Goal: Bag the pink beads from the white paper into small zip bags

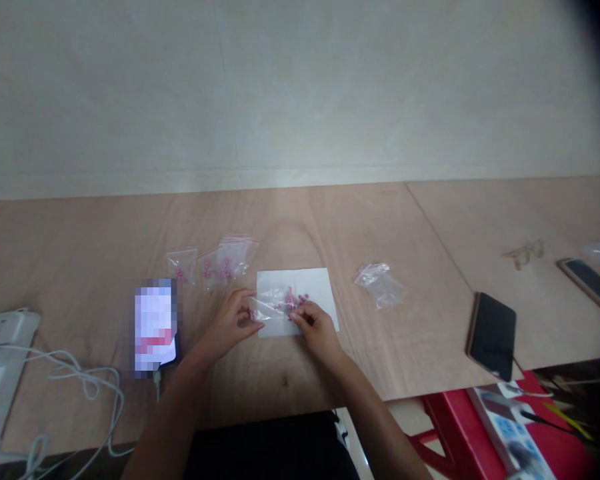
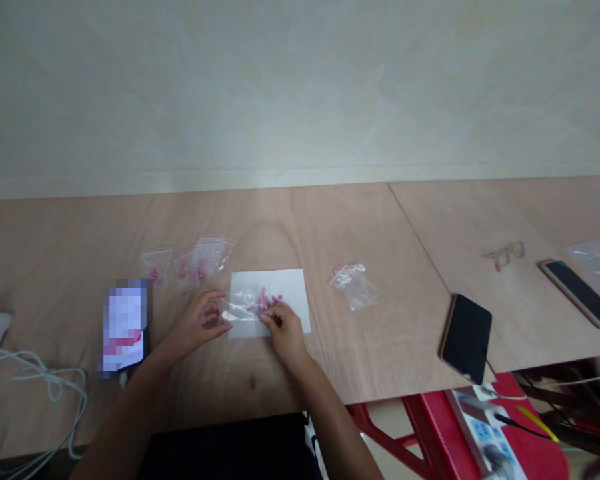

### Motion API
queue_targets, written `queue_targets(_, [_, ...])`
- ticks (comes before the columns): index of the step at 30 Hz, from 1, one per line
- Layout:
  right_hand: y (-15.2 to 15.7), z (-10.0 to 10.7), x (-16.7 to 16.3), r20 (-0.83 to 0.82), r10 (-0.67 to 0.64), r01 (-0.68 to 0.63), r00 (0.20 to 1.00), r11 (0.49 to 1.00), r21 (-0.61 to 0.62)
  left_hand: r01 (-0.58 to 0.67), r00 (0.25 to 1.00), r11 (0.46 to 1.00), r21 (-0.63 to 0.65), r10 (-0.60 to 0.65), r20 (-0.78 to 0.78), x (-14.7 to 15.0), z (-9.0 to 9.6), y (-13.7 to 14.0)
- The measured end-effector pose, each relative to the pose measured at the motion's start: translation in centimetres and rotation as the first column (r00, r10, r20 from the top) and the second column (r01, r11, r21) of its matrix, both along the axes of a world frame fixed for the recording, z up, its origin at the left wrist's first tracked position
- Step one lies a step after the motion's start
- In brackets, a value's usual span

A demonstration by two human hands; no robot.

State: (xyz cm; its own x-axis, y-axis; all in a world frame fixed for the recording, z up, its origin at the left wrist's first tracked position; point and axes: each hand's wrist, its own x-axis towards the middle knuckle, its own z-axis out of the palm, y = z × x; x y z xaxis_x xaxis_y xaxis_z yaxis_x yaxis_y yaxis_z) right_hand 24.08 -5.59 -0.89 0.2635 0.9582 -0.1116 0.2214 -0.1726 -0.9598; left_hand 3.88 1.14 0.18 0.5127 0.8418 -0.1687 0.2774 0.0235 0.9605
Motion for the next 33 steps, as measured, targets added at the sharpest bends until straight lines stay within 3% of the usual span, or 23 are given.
queue_targets(10, [0.2,-0.2,0.2,-0.002,0.026,-0.026,1.000,0.999,-0.037,-0.001,1.000,0.997,0.072,0.000,0.012,0.4,1.0,0.1])
queue_targets(23, [0.5,0.9,0.7,-0.235,0.038,-0.061,0.971,0.994,-0.095,-0.023,1.000,0.991,0.130,0.025,-0.015,0.6,2.7,-0.1])
queue_targets(33, [-0.4,3.1,-0.4,-0.267,-0.126,0.104,0.955,0.990,-0.094,-0.191,0.978,0.980,0.064,0.183,0.103,1.1,3.4,-3.1])
